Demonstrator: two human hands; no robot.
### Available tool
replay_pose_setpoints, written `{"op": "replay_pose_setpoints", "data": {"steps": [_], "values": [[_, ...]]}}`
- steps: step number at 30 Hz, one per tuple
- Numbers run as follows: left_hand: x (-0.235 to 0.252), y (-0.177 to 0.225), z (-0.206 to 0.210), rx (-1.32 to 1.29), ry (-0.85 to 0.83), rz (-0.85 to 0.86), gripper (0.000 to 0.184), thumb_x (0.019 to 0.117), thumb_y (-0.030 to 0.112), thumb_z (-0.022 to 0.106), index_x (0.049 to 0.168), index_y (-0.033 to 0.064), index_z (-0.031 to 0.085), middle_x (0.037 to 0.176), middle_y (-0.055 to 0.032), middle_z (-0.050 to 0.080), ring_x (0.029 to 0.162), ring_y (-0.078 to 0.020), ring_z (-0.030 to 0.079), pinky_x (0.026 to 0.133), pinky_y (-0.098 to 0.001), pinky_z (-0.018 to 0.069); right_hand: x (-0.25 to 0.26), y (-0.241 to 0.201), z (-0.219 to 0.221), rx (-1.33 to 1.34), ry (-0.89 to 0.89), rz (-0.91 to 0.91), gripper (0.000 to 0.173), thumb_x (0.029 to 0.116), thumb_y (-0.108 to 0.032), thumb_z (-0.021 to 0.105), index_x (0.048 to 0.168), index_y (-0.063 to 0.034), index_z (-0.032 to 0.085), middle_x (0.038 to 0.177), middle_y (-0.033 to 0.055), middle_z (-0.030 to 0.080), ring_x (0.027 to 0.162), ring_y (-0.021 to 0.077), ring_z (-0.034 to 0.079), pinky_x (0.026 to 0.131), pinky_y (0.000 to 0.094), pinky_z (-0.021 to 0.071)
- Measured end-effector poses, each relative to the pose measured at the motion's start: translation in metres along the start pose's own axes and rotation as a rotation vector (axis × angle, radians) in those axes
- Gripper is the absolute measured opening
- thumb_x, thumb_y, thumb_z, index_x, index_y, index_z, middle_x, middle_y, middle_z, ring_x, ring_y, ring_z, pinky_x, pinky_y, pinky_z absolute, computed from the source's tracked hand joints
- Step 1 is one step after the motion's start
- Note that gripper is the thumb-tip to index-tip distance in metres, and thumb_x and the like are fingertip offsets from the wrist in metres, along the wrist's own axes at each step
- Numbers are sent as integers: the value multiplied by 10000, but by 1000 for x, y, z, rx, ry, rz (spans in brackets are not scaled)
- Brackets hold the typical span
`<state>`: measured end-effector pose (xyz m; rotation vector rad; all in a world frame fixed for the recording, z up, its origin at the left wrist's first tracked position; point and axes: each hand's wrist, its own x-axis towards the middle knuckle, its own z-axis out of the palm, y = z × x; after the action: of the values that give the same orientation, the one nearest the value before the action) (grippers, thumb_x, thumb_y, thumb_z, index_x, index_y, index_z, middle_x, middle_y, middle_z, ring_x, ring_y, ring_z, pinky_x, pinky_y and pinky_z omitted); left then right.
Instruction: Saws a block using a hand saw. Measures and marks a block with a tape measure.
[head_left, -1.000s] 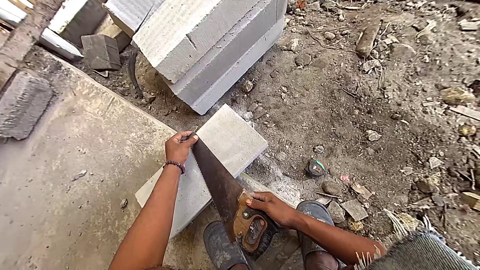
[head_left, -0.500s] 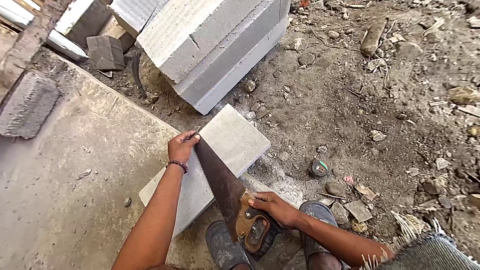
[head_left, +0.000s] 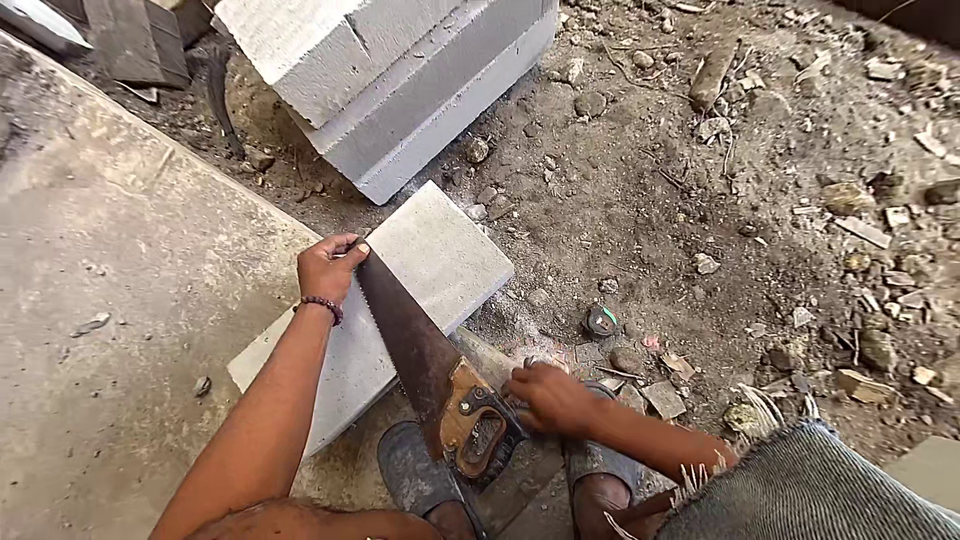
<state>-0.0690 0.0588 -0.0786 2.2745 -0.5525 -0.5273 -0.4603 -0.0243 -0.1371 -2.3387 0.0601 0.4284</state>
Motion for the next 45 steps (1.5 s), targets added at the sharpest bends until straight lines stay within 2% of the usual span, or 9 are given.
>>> {"op": "replay_pose_setpoints", "data": {"steps": [3, 5, 9, 12, 15, 21, 27, 34, 45], "values": [[1, 1, 1, -9, 4, 4, 318, 951, 184, 745, 1232, 39, 710, 1196, -161, 712, 1108, -260, 680, 1011, -483, 520, 10, -10, 22, -53, -58, -54, 313, 890, -9, 659, 1201, 18, 634, 1153, 247, 652, 1060, 457, 639, 905, 610, 518], [2, 1, 1, -16, 1, -6, 317, 953, 187, 744, 1231, 40, 712, 1191, -164, 716, 1108, -281, 681, 1007, -513, 516, 14, -12, 27, -44, -52, -40, 289, 910, 32, 615, 1197, 13, 651, 1198, 223, 660, 1105, 437, 637, 940, 584, 521], [9, -7, 0, -14, -7, -3, 301, 944, 227, 761, 1205, 79, 736, 1161, -132, 737, 1092, -274, 696, 1004, -542, 525, 8, -6, 6, 0, -87, 24, 318, 868, -139, 724, 1143, -7, 635, 1147, 216, 651, 1056, 420, 656, 871, 580, 553], [11, -4, -1, 15, -6, -28, 286, 934, 262, 771, 1187, 129, 756, 1174, -98, 743, 1134, -280, 678, 1028, -626, 467, -12, 10, -21, 34, -47, 180, 353, 933, -355, 648, 1086, -38, 630, 981, 176, 680, 952, 378, 682, 832, 570, 542], [8, 0, -2, 38, -13, -68, 279, 944, 312, 757, 1190, 182, 764, 1195, -79, 741, 1173, -303, 656, 1044, -699, 394, -37, 23, -57, -12, 44, 372, 337, 913, -377, 607, 1066, -77, 613, 802, 138, 663, 780, 351, 691, 691, 573, 545], [3, 8, -3, 100, -18, -117, 270, 959, 392, 728, 1189, 255, 767, 1205, -46, 740, 1182, -296, 645, 1054, -696, 360, -44, 6, -183, 31, 154, 488, 477, 1024, -298, 489, 1485, -179, 511, 829, 131, 702, 698, 307, 696, 689, 560, 575], [-2, 13, -4, 103, -9, -140, 261, 962, 414, 713, 1174, 273, 770, 1153, -35, 752, 1120, -275, 660, 1064, -674, 338, 59, -97, -278, 306, -14, 410, 528, 1125, -240, 348, 1642, -202, 248, 830, 79, 669, 604, 189, 671, 607, 389, 617], [-3, 14, -6, 145, -55, -152, 294, 972, 432, 676, 1228, 307, 748, 1242, 13, 729, 1209, -220, 631, 1144, -597, 291, 179, -115, -215, 345, 27, 539, 576, 1109, -160, 326, 1660, -231, 173, 853, 87, 674, 608, 191, 678, 597, 387, 609], [-3, 11, -4, 154, -72, -139, 301, 982, 434, 654, 1241, 310, 742, 1233, 6, 730, 1186, -226, 634, 1114, -558, 341, 195, -115, -182, 34, 107, 609, 579, 1081, -178, 347, 1643, -295, 272, 942, 102, 696, 704, 249, 677, 666, 454, 581]]}}
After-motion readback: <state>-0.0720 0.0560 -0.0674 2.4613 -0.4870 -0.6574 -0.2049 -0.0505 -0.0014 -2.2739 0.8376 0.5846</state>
